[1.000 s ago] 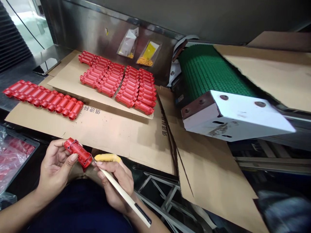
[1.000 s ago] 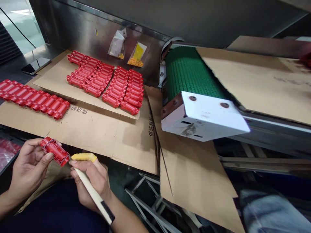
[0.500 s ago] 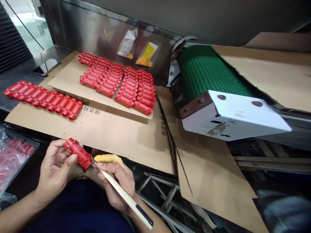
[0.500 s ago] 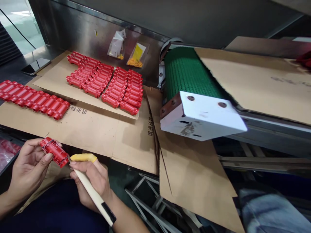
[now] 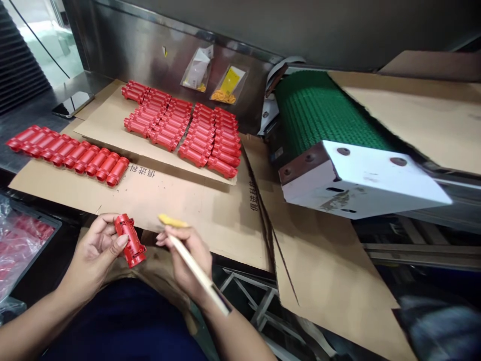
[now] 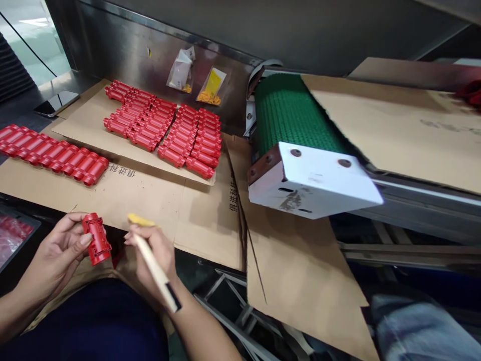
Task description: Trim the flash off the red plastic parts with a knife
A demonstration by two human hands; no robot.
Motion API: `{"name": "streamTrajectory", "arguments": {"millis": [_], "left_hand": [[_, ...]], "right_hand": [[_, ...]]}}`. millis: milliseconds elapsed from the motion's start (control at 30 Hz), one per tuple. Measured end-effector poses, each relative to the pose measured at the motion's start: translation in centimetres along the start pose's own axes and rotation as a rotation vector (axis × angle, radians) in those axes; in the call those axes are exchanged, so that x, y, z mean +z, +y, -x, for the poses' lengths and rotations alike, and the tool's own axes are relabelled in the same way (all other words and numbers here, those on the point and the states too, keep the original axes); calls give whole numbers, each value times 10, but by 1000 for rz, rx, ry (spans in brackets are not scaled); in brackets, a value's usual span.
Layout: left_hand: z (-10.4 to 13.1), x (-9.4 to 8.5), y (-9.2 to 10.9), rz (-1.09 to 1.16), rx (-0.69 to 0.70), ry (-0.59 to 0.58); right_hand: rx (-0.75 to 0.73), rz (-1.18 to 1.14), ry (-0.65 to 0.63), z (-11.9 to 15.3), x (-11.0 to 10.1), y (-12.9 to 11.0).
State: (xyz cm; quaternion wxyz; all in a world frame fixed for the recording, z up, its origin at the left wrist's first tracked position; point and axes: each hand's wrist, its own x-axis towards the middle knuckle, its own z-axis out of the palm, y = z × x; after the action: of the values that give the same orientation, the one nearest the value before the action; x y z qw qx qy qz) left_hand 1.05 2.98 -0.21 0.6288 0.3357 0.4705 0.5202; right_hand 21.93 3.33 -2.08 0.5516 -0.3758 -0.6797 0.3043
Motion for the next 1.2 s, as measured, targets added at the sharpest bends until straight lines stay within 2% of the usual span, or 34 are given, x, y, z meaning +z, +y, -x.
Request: {"name": "streamTrajectory", "arguments": {"millis": [67,133,233,300,700,800,933,1000,1100,1133,1200], "left_hand": [[1,-2,0,-23,51,12],[2,-4,-2,-47,98,34],[1,-7,-4,-65,134,58],[0,-7,-6,-64,156,61],[3,-9,-6,-91,221,39],[3,-7,-5,-122,230,56],[1,-5,-5,-130,172,84],[0,-5,-6,-90,115,63],[-1,-6,-7,-46,86,53],[-1,-7,-7,-42,91,60],[0,-7,-7,-34,105,66]], "right_hand": [[146,-101,81,3,2,0],[174,-154,58,6,1,-5],[44,-96,-49,10,-2,-17],[-6,-61,-75,10,-4,-23],[-49,-1,-107,8,-6,-23],[-67,31,-201,4,-9,-20],[-216,223,-329,-2,-10,-20],[-228,141,-340,-1,-8,-23],[-173,-217,-407,3,-6,-28],[-145,-298,-402,5,-5,-29],[-72,-293,-311,6,-3,-29]]}}
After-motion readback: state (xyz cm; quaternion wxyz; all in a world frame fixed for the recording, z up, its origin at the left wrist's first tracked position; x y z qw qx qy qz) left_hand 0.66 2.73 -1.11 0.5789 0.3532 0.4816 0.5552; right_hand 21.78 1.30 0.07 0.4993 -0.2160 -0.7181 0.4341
